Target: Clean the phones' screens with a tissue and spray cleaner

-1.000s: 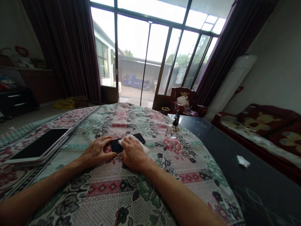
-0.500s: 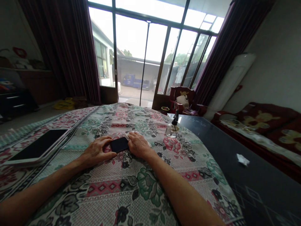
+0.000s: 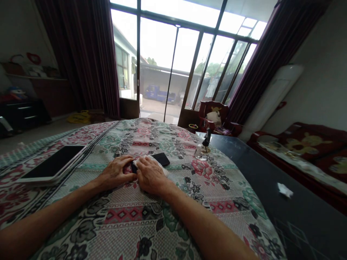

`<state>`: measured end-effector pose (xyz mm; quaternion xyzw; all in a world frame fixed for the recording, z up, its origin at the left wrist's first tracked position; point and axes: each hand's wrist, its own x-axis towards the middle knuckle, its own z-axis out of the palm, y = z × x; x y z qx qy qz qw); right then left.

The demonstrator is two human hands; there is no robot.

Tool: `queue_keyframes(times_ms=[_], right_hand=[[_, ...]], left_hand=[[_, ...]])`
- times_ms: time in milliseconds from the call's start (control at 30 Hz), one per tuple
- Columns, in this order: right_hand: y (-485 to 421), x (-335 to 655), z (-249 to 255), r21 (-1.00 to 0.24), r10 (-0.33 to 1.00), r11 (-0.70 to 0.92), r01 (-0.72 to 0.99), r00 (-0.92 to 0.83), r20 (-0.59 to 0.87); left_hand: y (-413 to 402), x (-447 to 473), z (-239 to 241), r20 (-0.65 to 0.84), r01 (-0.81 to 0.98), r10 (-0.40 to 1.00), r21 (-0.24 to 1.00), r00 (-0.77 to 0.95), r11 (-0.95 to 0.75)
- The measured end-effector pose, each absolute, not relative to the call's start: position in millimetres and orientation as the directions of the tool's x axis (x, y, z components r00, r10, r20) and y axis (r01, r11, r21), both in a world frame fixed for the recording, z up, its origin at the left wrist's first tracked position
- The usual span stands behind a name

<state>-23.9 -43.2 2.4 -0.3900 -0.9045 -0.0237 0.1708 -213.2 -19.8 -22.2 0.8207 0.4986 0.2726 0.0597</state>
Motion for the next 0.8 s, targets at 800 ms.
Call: queue_keyframes(times_ms=[800], right_hand=[[-13,23,-10,-0.176,0.841,0.487,0.855,-0.405,0.359]], left_hand=[[-22,-212,-21,0.387,0.797,0.846,0.337,0.368,-0.501]])
